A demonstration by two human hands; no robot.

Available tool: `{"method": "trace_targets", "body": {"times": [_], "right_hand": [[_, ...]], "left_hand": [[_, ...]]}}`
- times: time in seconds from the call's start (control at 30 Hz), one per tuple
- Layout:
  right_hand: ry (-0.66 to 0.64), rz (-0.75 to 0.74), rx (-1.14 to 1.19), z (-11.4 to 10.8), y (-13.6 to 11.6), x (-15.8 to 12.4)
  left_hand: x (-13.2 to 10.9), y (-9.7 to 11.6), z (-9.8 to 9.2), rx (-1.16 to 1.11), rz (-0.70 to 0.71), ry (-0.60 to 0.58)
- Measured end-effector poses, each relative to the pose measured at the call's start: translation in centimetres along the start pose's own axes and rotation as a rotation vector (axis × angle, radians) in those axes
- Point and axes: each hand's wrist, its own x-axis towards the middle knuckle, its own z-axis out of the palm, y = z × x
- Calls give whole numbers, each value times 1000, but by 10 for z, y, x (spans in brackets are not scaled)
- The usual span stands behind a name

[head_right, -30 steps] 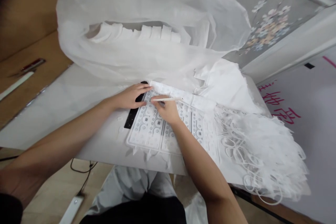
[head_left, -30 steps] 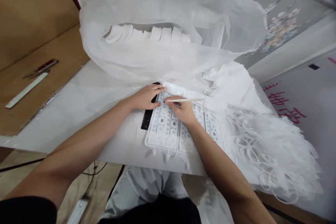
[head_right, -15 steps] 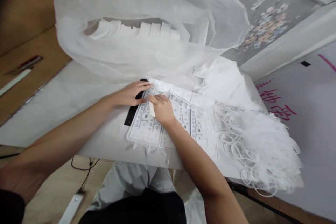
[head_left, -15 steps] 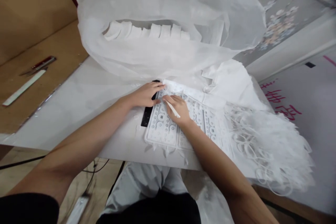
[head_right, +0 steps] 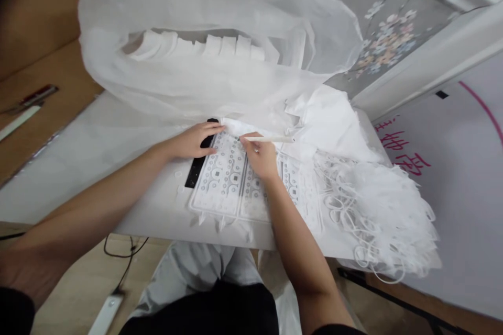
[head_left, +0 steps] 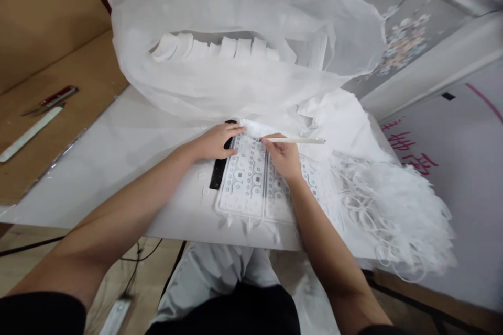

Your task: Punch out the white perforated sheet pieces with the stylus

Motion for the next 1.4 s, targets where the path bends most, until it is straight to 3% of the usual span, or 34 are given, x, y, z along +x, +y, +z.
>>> {"method": "trace_targets", "body": {"times": [0.1, 0.37, 0.57, 0.8, 0.9, 1.17, 1.4], "right_hand": [[-90, 93, 88, -12, 8, -6], [-114, 130, 146, -13, 22, -7], [-128, 146, 112, -13, 14, -10], [-139, 111, 116, -12, 11, -9], [-145, 41, 33, -13, 9, -10], [-214, -269, -498, -6, -7, -21], [-149, -233, -582, 6, -2, -26]], "left_hand": [[-2, 2, -2, -33, 38, 28], [-3, 8, 3, 21, 85, 110], [0, 14, 0, 63, 127, 59], [3, 18, -1, 28, 77, 19], [2, 18, -1, 15, 72, 21], [0, 17, -2, -19, 87, 56], [0, 17, -4, -2, 102, 18]]}}
